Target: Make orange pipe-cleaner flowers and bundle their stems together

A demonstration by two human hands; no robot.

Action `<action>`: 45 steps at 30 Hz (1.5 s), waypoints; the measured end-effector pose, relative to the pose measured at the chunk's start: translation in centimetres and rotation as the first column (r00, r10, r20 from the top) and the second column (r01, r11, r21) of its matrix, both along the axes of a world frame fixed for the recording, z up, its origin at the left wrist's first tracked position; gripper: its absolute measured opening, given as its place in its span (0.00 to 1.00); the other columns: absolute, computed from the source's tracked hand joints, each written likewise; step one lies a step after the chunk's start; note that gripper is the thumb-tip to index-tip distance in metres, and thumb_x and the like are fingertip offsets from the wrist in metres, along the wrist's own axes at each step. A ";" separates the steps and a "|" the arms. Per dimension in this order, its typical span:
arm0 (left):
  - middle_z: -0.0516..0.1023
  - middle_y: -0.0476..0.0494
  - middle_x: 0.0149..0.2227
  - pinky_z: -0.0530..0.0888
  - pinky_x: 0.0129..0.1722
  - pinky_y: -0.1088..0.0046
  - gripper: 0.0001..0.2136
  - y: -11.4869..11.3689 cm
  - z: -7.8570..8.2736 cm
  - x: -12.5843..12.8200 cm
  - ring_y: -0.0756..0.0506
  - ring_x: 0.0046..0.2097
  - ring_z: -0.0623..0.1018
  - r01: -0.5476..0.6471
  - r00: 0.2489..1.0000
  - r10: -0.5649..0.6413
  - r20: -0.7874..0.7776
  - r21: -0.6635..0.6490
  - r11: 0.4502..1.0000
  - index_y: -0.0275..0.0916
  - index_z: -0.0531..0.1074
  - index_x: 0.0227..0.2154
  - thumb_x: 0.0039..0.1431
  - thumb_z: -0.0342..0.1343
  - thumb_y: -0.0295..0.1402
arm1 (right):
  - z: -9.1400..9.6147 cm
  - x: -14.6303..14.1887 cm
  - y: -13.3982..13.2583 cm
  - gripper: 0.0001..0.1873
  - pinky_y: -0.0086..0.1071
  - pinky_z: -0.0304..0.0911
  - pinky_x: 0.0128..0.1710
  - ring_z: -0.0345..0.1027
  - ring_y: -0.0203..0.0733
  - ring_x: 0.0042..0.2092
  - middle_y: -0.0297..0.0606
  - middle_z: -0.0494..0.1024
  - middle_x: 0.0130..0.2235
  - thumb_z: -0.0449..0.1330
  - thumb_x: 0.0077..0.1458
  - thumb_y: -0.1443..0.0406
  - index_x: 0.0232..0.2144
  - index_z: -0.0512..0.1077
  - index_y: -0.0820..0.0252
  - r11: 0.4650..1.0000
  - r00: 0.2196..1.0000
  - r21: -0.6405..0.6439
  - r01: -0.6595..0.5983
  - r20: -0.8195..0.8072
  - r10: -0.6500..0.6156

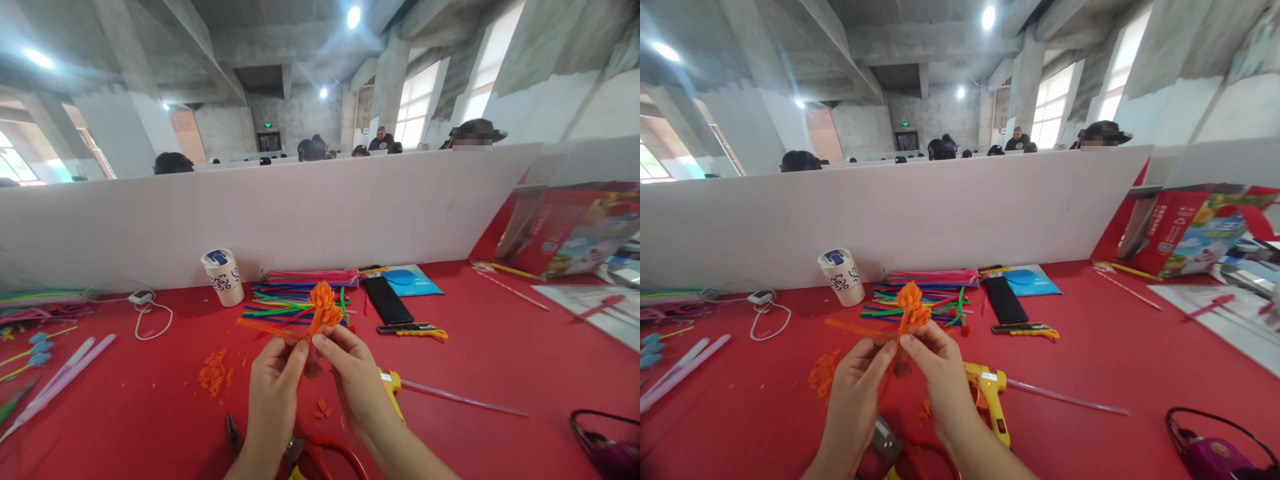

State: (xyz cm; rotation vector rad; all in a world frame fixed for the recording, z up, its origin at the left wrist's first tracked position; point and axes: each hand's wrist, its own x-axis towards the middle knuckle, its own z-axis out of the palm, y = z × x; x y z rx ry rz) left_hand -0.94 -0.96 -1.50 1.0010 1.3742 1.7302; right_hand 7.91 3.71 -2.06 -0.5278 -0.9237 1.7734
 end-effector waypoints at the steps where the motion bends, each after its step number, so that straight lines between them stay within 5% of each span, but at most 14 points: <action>1: 0.75 0.47 0.22 0.72 0.28 0.74 0.08 0.0 -0.3 -0.1 0.49 0.26 0.75 -0.061 0.983 0.069 -0.169 0.048 0.997 0.37 0.71 0.23 0.54 0.54 0.33 | -0.1 -0.1 0.0 0.07 0.25 0.60 0.26 0.63 0.31 0.23 0.29 0.71 0.21 0.66 0.43 0.64 0.21 0.72 0.61 0.999 0.999 0.004 0.041 0.019 -0.041; 5: 0.74 0.46 0.25 0.72 0.30 0.75 0.06 0.1 -1.1 -0.6 0.49 0.28 0.75 -0.100 0.674 0.314 -0.669 0.338 0.936 0.37 0.72 0.27 0.57 0.51 0.27 | -0.3 -0.3 -0.5 0.07 0.28 0.61 0.31 0.65 0.35 0.28 0.30 0.74 0.24 0.67 0.40 0.63 0.21 0.74 0.60 0.983 0.979 0.024 0.180 0.096 -0.182; 8: 0.74 0.46 0.27 0.72 0.30 0.78 0.06 0.1 -1.4 -0.8 0.50 0.29 0.76 -0.048 0.473 0.440 -0.763 0.476 0.878 0.37 0.71 0.30 0.56 0.51 0.22 | -0.4 -0.3 -0.9 0.09 0.31 0.62 0.32 0.66 0.38 0.29 0.32 0.75 0.24 0.68 0.37 0.62 0.20 0.74 0.59 0.969 0.963 0.000 0.248 0.111 -0.246; 11: 0.75 0.46 0.29 0.72 0.30 0.78 0.07 0.0 -1.5 -0.8 0.51 0.30 0.76 -0.013 0.389 0.484 -0.784 0.520 0.854 0.37 0.70 0.33 0.54 0.52 0.21 | -0.6 -0.3 -1.2 0.10 0.33 0.62 0.33 0.66 0.39 0.29 0.33 0.75 0.24 0.69 0.36 0.61 0.20 0.74 0.59 0.956 0.948 -0.007 0.293 0.136 -0.289; 14: 0.75 0.46 0.30 0.73 0.32 0.78 0.08 -0.4 -1.1 -0.6 0.51 0.31 0.76 -0.008 0.474 0.451 -0.756 0.509 0.861 0.38 0.70 0.34 0.54 0.52 0.20 | -0.8 -0.1 -1.4 0.09 0.33 0.62 0.34 0.66 0.39 0.30 0.33 0.75 0.24 0.68 0.38 0.61 0.21 0.74 0.58 0.951 0.937 0.041 0.306 0.164 -0.309; 17: 0.75 0.47 0.29 0.73 0.32 0.75 0.06 -0.7 -0.4 -0.1 0.49 0.31 0.75 -0.038 0.705 0.296 -0.645 0.382 0.923 0.38 0.71 0.31 0.55 0.51 0.23 | -0.9 0.1 -1.4 0.06 0.32 0.61 0.34 0.65 0.39 0.30 0.33 0.75 0.25 0.66 0.42 0.61 0.22 0.75 0.57 0.947 0.934 0.124 0.296 0.170 -0.315; 21: 0.74 0.49 0.23 0.72 0.28 0.75 0.05 -0.9 0.7 0.4 0.49 0.27 0.75 0.038 0.982 -0.019 -0.188 0.098 0.995 0.38 0.71 0.25 0.55 0.53 0.30 | -0.8 0.4 -1.1 0.05 0.30 0.60 0.31 0.63 0.37 0.29 0.32 0.73 0.25 0.64 0.46 0.62 0.23 0.74 0.56 0.946 0.949 0.202 0.253 0.138 -0.284; 26: 0.73 0.50 0.18 0.70 0.22 0.77 0.05 -0.8 1.6 -0.2 0.51 0.20 0.72 0.220 0.878 -0.164 0.450 -0.076 0.972 0.36 0.72 0.24 0.46 0.61 0.31 | -0.3 0.8 -0.5 0.05 0.31 0.60 0.34 0.63 0.37 0.32 0.32 0.71 0.27 0.64 0.47 0.63 0.23 0.74 0.57 0.963 0.976 0.211 0.170 0.100 -0.194; 31: 0.72 0.49 0.18 0.66 0.19 0.82 0.05 -1.0 1.8 -0.6 0.55 0.18 0.69 0.365 0.765 -0.196 0.614 -0.162 0.917 0.33 0.72 0.21 0.45 0.61 0.30 | 0.0 0.9 -0.5 0.07 0.30 0.59 0.21 0.61 0.33 0.19 0.31 0.70 0.22 0.63 0.47 0.60 0.26 0.73 0.58 0.996 0.998 0.068 -0.065 0.026 0.064; 34: 0.71 0.50 0.18 0.68 0.21 0.80 0.06 -0.8 1.6 -0.2 0.54 0.19 0.70 0.266 0.870 -0.172 0.463 -0.145 0.953 0.34 0.71 0.22 0.47 0.60 0.31 | 0.1 0.6 -0.4 0.08 0.28 0.58 0.19 0.60 0.33 0.18 0.29 0.69 0.19 0.63 0.47 0.60 0.24 0.71 0.59 0.994 0.996 0.055 -0.091 0.017 0.090; 37: 0.73 0.49 0.21 0.71 0.27 0.76 0.07 -0.4 0.8 0.0 0.50 0.24 0.73 -0.010 0.998 0.010 -0.054 -0.002 1.000 0.36 0.71 0.24 0.53 0.56 0.33 | 0.2 0.4 -0.1 0.11 0.28 0.60 0.25 0.61 0.33 0.22 0.28 0.68 0.20 0.64 0.45 0.59 0.20 0.69 0.59 0.995 0.995 0.086 0.043 0.091 -0.051; 41: 0.75 0.46 0.28 0.72 0.32 0.75 0.06 0.0 -1.0 -0.6 0.49 0.31 0.75 -0.065 0.658 0.311 -0.686 0.359 0.931 0.38 0.72 0.30 0.57 0.50 0.25 | 0.4 0.5 0.1 0.11 0.28 0.58 0.30 0.61 0.36 0.29 0.30 0.67 0.23 0.64 0.44 0.61 0.18 0.69 0.59 0.953 0.936 0.235 0.191 0.250 -0.249; 43: 0.75 0.44 0.32 0.73 0.32 0.77 0.10 0.0 -1.7 -1.0 0.49 0.33 0.76 -0.005 0.475 0.442 -0.761 0.500 0.866 0.39 0.71 0.36 0.55 0.50 0.21 | 0.5 0.7 0.0 0.10 0.29 0.57 0.32 0.61 0.37 0.30 0.30 0.66 0.24 0.64 0.44 0.62 0.18 0.68 0.58 0.928 0.906 0.294 0.231 0.282 -0.315; 45: 0.76 0.43 0.34 0.73 0.33 0.77 0.12 -0.2 -1.9 -1.1 0.49 0.34 0.77 0.032 0.406 0.490 -0.771 0.548 0.836 0.39 0.70 0.39 0.54 0.50 0.19 | 0.5 0.9 -0.1 0.10 0.30 0.56 0.32 0.61 0.38 0.31 0.30 0.66 0.24 0.64 0.45 0.62 0.18 0.68 0.58 0.916 0.890 0.321 0.239 0.306 -0.339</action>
